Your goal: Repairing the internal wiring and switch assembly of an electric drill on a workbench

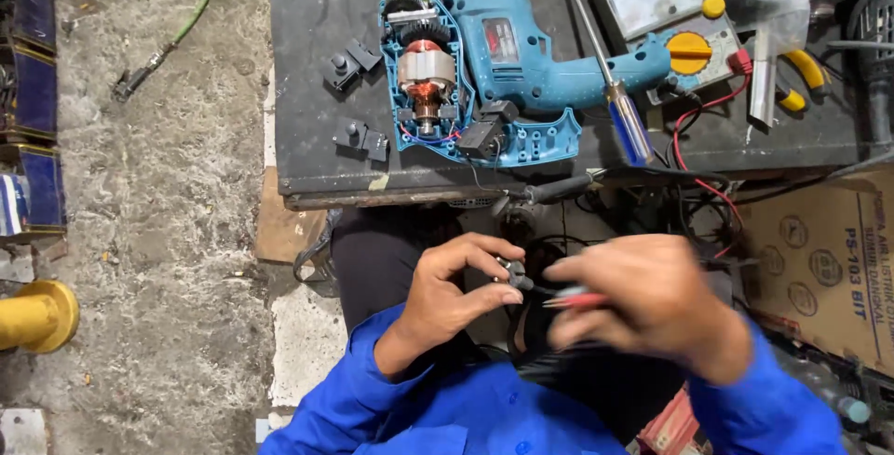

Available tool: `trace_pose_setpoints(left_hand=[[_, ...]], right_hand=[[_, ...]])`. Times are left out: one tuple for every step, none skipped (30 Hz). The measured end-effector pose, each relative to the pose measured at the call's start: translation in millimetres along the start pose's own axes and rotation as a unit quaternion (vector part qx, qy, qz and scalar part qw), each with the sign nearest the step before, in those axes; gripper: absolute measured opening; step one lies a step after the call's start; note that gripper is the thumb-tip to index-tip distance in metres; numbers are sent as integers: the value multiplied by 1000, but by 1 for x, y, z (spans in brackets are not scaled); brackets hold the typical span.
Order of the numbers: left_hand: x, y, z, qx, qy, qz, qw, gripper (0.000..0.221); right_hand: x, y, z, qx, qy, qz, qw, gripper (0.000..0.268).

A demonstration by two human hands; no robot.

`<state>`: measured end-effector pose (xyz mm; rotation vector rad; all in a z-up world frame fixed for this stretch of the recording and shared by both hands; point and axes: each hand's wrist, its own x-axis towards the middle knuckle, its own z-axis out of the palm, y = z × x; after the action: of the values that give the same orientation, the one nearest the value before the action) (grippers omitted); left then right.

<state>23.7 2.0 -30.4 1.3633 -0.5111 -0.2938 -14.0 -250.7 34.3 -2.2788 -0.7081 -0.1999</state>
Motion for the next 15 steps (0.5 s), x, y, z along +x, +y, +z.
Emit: trace_pose_setpoints(left_hand=[[-2, 0, -1, 54, -2, -2, 999, 16], [-5, -1, -3, 108, -3, -4, 994, 13], [-9, -5, -5, 112, 3, -7, 994, 13], [-13, -9, -8, 130, 28, -22, 991, 15], [-18, -12, -12, 147, 46, -36, 987, 17], [-26, -11, -14, 151, 46, -39, 987, 17], [-30, -12, -15, 176, 65, -40, 982, 15], [-33, -13, -17, 200, 83, -41, 975, 14], [-35, -15, -18, 201, 84, -38, 975, 14], [-36, -17, -20, 216, 84, -31, 972, 18], [-40, -19, -21, 231, 81, -28, 969, 22], [-42, -17, -22, 232, 80, -29, 969, 22], [-42, -16, -23, 247, 69, -36, 966, 25], [-41, -15, -24, 262, 58, -42, 962, 29], [-43, -19, -25, 261, 53, -41, 963, 29]], right_hand=[[12, -1, 12, -10, -49, -40, 998, 43], [24, -3, 25, -20, -99, -79, 992, 55], [26, 4, 40, -13, -101, -84, 991, 55], [29, 10, 56, -22, -73, -111, 991, 50], [29, 14, 72, -32, -41, -134, 990, 45], [30, 11, 83, -28, -39, -135, 990, 45], [32, 12, 90, -46, -31, -142, 988, 43], [35, 14, 97, -64, -22, -149, 986, 41], [38, 13, 101, -66, -22, -151, 986, 41], [41, 13, 104, -78, -10, -159, 984, 40], [41, 10, 110, -87, 2, -163, 983, 38], [40, 8, 117, -86, 3, -161, 983, 38], [40, 7, 122, -90, 15, -160, 983, 39], [40, 6, 127, -94, 28, -158, 982, 40], [36, 5, 132, -96, 30, -154, 983, 40]])
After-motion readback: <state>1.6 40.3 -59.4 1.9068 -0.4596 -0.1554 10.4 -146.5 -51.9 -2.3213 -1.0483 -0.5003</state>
